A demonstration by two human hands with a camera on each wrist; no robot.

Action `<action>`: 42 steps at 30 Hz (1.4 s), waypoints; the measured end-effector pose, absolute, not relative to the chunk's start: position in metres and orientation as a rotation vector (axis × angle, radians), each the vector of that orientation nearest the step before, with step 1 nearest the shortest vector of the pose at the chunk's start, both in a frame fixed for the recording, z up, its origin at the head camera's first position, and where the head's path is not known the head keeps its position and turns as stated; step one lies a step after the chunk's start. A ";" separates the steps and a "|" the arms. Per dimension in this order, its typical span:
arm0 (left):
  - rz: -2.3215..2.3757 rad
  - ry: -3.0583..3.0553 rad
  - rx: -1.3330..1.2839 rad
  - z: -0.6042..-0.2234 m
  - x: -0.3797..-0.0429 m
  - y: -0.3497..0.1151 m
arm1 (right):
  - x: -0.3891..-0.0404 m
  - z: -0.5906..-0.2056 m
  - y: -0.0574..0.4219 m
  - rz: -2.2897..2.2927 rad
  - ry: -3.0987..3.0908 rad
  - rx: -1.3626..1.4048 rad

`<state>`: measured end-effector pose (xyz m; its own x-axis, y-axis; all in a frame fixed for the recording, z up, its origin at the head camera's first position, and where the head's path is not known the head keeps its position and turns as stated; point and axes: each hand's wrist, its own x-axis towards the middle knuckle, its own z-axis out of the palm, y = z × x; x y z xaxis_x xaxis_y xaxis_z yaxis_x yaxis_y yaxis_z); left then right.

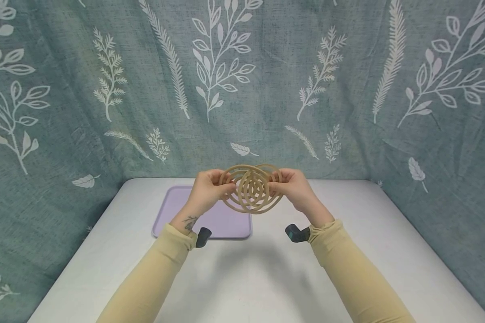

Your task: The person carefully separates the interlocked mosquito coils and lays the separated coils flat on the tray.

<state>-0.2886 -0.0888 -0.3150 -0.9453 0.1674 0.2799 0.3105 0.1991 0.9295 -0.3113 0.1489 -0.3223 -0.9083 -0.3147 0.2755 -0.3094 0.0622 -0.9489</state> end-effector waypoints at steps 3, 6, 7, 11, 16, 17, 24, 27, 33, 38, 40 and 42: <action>-1.877 -2.315 -0.481 -0.315 -0.288 -0.088 | -0.311 -0.323 0.148 -2.133 2.220 -0.686; -1.891 -2.293 -0.461 -0.315 -0.288 -0.087 | -0.311 -0.324 0.147 -2.214 2.171 -0.691; -1.898 -2.285 -0.453 -0.315 -0.288 -0.086 | -0.311 -0.325 0.147 -2.237 2.164 -0.687; -1.934 -2.255 -0.406 -0.316 -0.290 -0.085 | -0.310 -0.327 0.143 -2.320 2.156 -0.634; -1.975 -2.212 -0.372 -0.317 -0.290 -0.085 | -0.309 -0.327 0.137 -2.385 2.155 -0.554; -1.991 -2.200 -0.368 -0.318 -0.290 -0.085 | -0.309 -0.327 0.136 -2.386 2.162 -0.540; -2.044 -2.181 -0.366 -0.318 -0.291 -0.087 | -0.306 -0.326 0.136 -2.375 2.159 -0.474; -2.001 -2.220 -0.394 -0.318 -0.292 -0.088 | -0.305 -0.325 0.138 -2.330 2.169 -0.509; -1.887 -2.327 -0.418 -0.316 -0.292 -0.089 | -0.307 -0.325 0.141 -2.192 2.264 -0.582; -1.806 -2.436 -0.417 -0.311 -0.291 -0.090 | -0.307 -0.323 0.144 -2.021 2.434 -0.627; -1.769 -2.476 -0.410 -0.309 -0.290 -0.091 | -0.307 -0.321 0.145 -1.943 2.505 -0.646; -1.738 -2.499 -0.403 -0.309 -0.291 -0.091 | -0.307 -0.319 0.146 -1.894 2.557 -0.654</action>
<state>-0.2907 -0.0912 -0.3087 -0.9630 0.1733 0.2064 0.2538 0.3253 0.9109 -0.3070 0.1459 -0.3192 -0.9134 -0.2536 0.3184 -0.3784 0.2411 -0.8937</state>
